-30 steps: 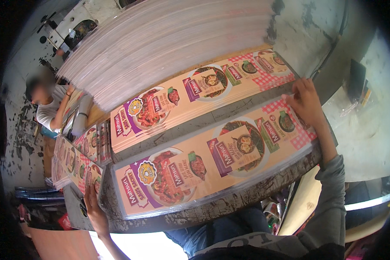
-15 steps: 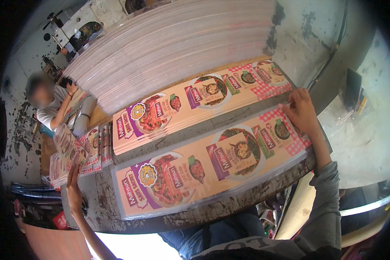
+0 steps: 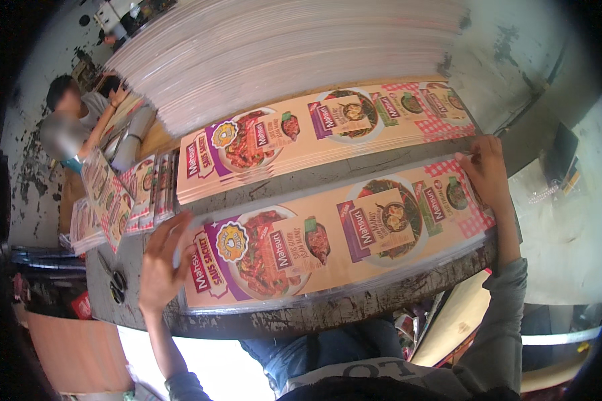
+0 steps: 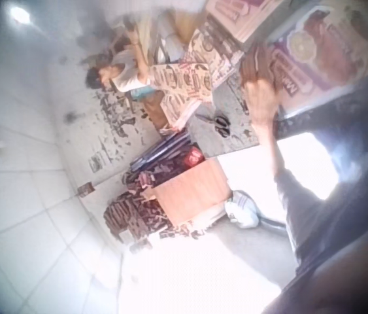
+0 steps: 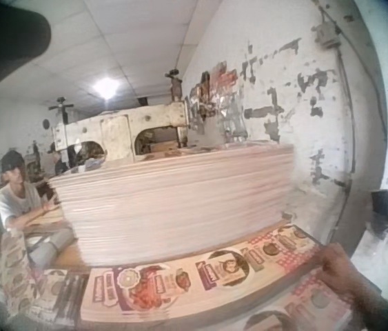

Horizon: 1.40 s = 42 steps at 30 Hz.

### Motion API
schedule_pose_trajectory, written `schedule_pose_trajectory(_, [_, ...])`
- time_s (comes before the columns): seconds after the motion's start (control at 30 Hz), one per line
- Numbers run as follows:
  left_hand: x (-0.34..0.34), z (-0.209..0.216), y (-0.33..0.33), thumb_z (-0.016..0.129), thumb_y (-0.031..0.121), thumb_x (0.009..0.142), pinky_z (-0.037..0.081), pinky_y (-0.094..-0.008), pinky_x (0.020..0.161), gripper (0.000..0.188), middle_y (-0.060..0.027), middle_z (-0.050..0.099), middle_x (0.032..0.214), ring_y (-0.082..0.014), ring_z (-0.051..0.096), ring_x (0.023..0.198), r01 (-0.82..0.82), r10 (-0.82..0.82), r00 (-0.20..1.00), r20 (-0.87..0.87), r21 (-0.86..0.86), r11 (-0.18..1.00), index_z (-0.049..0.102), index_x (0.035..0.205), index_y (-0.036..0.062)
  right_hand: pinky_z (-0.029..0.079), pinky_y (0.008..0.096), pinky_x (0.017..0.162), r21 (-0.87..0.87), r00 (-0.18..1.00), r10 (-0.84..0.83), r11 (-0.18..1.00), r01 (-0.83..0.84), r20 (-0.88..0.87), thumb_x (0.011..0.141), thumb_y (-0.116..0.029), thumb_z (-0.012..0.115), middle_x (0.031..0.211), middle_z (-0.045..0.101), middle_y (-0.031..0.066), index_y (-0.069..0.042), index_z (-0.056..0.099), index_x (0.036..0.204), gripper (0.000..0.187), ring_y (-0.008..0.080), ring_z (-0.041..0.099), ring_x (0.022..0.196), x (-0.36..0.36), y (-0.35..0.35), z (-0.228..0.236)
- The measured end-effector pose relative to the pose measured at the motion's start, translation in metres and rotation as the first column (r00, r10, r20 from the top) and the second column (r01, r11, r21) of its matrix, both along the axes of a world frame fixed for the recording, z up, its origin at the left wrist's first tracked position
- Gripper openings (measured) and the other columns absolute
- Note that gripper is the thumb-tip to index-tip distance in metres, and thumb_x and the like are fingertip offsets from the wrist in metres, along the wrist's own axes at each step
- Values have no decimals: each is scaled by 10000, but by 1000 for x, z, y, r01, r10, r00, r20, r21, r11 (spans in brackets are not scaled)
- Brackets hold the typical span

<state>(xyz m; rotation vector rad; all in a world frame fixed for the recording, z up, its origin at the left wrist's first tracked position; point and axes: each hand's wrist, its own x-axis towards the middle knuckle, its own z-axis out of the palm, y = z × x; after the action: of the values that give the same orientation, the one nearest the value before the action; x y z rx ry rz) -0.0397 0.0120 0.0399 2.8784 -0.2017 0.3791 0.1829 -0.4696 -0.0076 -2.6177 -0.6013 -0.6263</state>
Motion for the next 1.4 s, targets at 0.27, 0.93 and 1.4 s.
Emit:
schedule_pose_trajectory(0.27, [17,-20,-5,696,185,772,434,-421,841,452,-131,527,1097,-314,547,940,12,-12,1000,12,-47,999,556,1172,27,394,375,762,-40,998,-46,998,47,32,794,-197,672,903,470,131,-6,470,960,323,298,479,859,0,-4,-4])
schedule_pose_trajectory(0.93, [38,-35,7,639,16,778,417,-395,712,163,-97,552,827,-305,553,763,-7,28,981,193,-109,994,532,901,25,433,298,660,179,954,255,957,-227,-159,789,-73,667,766,491,74,-15,472,823,206,216,513,706,0,31,14])
schedule_pose_trajectory(1.4, [36,-42,5,641,8,782,408,-381,713,148,-86,566,842,-290,539,754,-49,81,986,147,-211,976,548,894,38,394,261,613,159,963,250,959,-233,-102,816,-51,630,799,443,58,-14,469,855,170,158,458,713,-4,37,7])
